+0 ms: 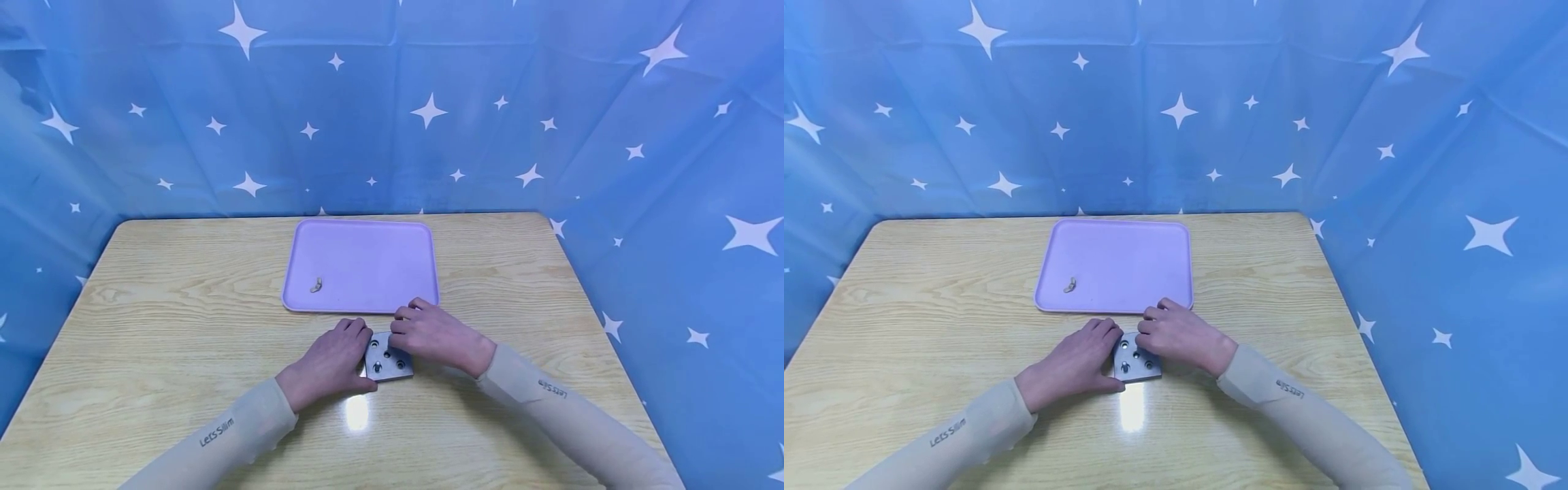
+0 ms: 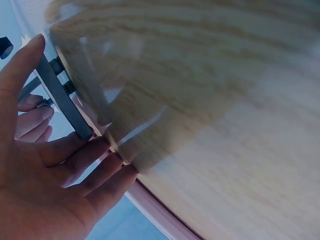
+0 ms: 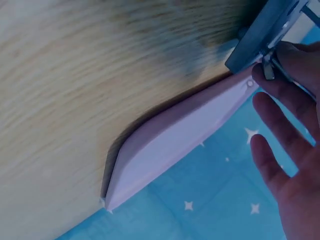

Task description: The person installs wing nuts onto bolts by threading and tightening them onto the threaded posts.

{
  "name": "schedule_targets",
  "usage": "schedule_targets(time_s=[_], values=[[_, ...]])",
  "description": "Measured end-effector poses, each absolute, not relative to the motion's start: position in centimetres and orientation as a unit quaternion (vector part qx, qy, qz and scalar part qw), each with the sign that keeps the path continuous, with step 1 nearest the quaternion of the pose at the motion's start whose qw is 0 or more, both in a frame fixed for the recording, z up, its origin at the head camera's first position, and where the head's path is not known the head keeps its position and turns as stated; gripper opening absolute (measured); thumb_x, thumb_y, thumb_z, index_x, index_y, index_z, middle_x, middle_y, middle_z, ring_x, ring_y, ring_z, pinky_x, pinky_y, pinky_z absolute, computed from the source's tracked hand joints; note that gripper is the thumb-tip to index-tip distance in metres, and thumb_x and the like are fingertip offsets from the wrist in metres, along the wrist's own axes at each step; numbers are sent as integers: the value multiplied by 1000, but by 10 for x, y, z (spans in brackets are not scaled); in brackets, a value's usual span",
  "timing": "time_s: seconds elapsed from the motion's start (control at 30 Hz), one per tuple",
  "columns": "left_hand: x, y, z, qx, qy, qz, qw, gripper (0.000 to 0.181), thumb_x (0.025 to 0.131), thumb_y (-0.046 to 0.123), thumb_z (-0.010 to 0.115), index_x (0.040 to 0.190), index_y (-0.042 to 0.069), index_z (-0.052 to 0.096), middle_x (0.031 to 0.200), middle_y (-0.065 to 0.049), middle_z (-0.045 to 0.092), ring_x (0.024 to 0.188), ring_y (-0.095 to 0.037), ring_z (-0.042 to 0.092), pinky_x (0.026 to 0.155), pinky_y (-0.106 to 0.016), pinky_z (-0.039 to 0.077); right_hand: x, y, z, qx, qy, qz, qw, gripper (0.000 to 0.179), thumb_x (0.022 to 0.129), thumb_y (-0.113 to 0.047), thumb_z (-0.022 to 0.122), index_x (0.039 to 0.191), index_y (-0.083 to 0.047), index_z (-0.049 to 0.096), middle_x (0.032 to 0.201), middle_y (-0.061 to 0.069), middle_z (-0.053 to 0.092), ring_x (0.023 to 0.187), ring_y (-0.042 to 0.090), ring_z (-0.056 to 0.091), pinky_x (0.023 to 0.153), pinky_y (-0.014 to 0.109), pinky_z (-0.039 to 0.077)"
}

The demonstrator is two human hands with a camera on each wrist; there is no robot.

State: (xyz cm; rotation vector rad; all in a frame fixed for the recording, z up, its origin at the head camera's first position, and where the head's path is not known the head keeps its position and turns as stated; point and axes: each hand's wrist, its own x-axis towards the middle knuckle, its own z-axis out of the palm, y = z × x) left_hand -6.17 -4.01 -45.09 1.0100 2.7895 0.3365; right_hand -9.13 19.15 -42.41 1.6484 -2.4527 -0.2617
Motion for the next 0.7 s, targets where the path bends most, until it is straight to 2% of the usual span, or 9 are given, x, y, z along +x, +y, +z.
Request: schedule_targets(time_s=[0.1,0.2,0.33,0.43,0.53,0.63,0.7], values=[[-61,-40,-451,338,931,114,77,76,69,61,88,113,5,62,102,-3,52,97,-23,54,74,-36,53,-86,188,-430,518,-847,-54,106,5,93,-15,76,94,-18,72,87,-6,68,81,15,60,72,30,45],[-61,-40,-450,340,930,116,75,76,69,60,89,114,4,61,102,-3,52,98,-23,55,76,-36,54,-78,181,-437,452,-884,4,121,10,92,-15,76,85,-14,69,76,-3,63,67,16,55,59,29,39],[-61,-41,-451,343,929,117,71,76,69,61,88,113,4,61,102,-4,52,99,-24,55,77,-37,54,-72,177,-438,392,-913,51,103,14,92,-19,75,84,-10,68,74,0,63,61,18,56,54,31,40],[-60,-40,-452,346,929,115,68,77,70,62,88,113,4,61,103,-4,53,100,-25,56,77,-37,55,-73,182,-429,393,-916,39,62,26,93,-30,76,105,-8,72,91,2,70,76,20,64,66,34,48],[-61,-40,-452,347,929,112,65,78,70,62,87,114,3,62,104,-5,53,101,-26,57,79,-38,56,-78,191,-416,431,-902,17,19,38,95,-30,75,129,-13,68,120,0,71,104,20,65,83,37,50],[-61,-40,-451,346,929,112,67,78,70,61,88,114,3,62,103,-5,53,101,-26,57,80,-38,56,-83,198,-407,485,-874,3,-8,37,97,-15,72,134,-19,67,135,-5,66,119,18,60,90,38,48],[-61,-40,-451,346,929,114,69,77,70,61,88,114,3,62,103,-5,53,101,-26,57,79,-38,56,-84,201,-406,513,-858,-7,-13,35,98,-10,69,131,-21,69,135,-7,66,119,16,60,88,37,48]])
